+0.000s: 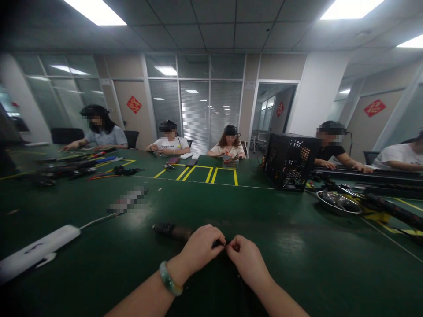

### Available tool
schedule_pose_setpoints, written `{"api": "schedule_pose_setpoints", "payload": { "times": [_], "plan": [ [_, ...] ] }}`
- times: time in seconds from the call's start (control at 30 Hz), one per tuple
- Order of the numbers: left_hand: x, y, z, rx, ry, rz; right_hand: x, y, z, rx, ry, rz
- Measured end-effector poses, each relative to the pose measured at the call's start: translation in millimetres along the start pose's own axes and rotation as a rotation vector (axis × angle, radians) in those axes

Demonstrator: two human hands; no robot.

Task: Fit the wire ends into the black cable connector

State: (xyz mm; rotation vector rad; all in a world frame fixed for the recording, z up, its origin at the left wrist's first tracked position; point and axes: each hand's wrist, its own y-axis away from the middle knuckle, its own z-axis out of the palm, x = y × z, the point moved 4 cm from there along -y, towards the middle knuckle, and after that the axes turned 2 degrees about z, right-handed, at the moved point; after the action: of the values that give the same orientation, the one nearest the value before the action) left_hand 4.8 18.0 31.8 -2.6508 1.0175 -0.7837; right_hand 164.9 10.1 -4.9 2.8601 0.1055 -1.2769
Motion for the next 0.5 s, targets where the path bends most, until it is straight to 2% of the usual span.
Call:
{"api": "schedule_pose_setpoints", "payload": {
  "times": [0.17, 0.33, 0.5],
  "plan": [
    [-0.5, -1.5, 3.3, 0.001, -0.014, 0.016, 5.0, -5.2, 0.1, -0.025, -0.003, -0.016],
    [-6.5, -3.1, 5.9, 0.017, -0.014, -0.056, 5.7, -7.3, 0.2, -0.052, -0.022, -0.017],
    [-4.5, -3.6, 8.4, -0.006, -0.038, -0.008, 8.9, -8.8, 0.9, -0.061, -0.016, -0.043]
  ]
}}
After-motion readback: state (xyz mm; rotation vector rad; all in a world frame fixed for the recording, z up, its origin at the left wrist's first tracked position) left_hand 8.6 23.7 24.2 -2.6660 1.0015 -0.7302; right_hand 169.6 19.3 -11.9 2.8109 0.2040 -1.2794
